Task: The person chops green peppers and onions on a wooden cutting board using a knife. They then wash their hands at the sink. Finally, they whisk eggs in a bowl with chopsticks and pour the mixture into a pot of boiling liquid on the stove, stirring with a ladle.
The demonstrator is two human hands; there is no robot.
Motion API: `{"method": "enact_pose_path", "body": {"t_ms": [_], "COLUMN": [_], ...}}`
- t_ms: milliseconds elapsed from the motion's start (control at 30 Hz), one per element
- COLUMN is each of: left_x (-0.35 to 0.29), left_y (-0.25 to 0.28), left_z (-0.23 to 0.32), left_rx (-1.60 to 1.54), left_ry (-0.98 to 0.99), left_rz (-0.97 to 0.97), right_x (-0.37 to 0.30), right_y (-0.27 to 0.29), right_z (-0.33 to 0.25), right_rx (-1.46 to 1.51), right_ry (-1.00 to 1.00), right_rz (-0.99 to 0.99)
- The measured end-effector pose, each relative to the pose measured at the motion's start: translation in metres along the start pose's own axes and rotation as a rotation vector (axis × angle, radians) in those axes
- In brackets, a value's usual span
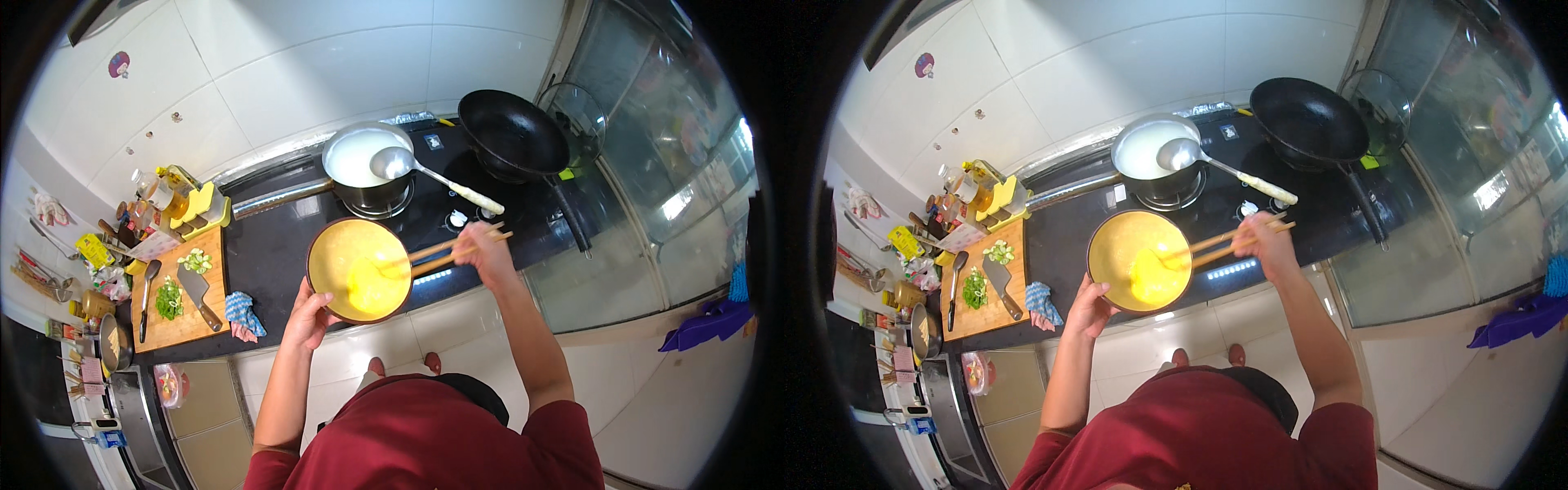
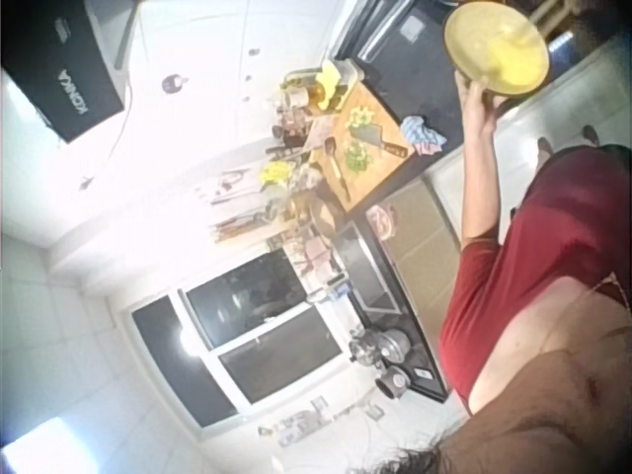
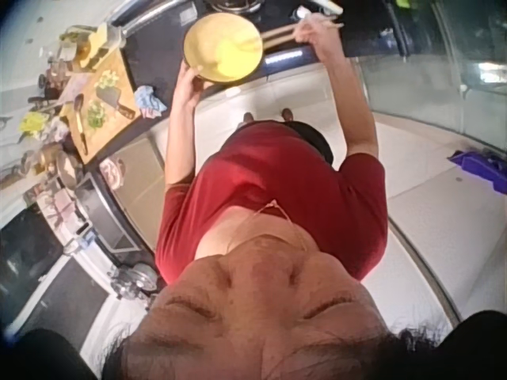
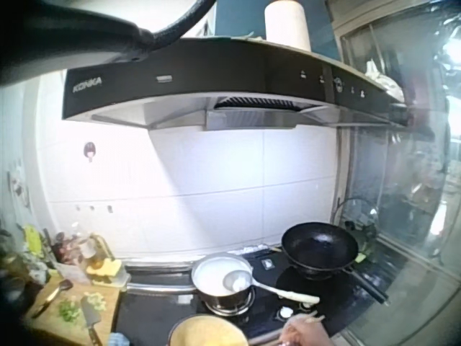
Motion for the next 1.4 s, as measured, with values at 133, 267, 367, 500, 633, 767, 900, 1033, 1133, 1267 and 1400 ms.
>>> {"method": "enact_pose_path", "body": {"t_ms": [133,267,367,500,633,767,900,1033,1133,1267,1400], "left_x": [-0.004,-0.006,-0.003,-0.004,-0.004,0.004,0.006,0.001,0.003,0.003,-0.002], "left_y": [-0.004,-0.011,-0.013,-0.023,-0.037,-0.038,-0.04,-0.048,-0.042,-0.031,-0.03], "left_z": [0.0,0.0,0.0,-0.001,0.0,-0.008,-0.011,-0.009,-0.009,-0.01,-0.006], "left_rx": [-0.006,0.029,-0.007,0.015,-0.036,0.019,0.067,-0.015,0.02,0.042,0.018], "left_ry": [-0.002,-0.016,-0.004,-0.014,-0.012,0.013,0.015,0.016,0.01,-0.001,-0.025], "left_rz": [0.032,0.032,0.034,0.026,0.018,-0.017,-0.014,-0.01,0.01,0.013,0.02], "right_x": [0.001,-0.006,0.002,-0.008,-0.009,-0.01,-0.022,-0.017,-0.021,-0.014,-0.013], "right_y": [0.001,-0.004,0.017,0.015,0.026,0.037,0.03,0.046,0.028,0.027,0.026], "right_z": [-0.002,0.013,-0.001,0.004,-0.014,-0.033,-0.031,-0.024,-0.025,-0.019,-0.028], "right_rx": [0.148,0.1,0.156,0.133,0.052,0.035,-0.035,-0.004,0.023,-0.01,0.161], "right_ry": [0.045,-0.08,0.057,-0.021,0.04,0.122,0.016,0.088,0.047,0.05,0.15], "right_rz": [0.014,-0.115,0.125,-0.022,0.038,0.125,0.041,0.142,0.001,0.035,0.13]}}
Point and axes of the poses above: each hand's wrist, its own x-axis towards the middle knuckle, its own y-axis out of the back of the hand, z = x × y, the point moved 8 cm from there along x, towards the middle knuckle, and after that the axes turned 9 degrees about y, right-handed, at the moved point
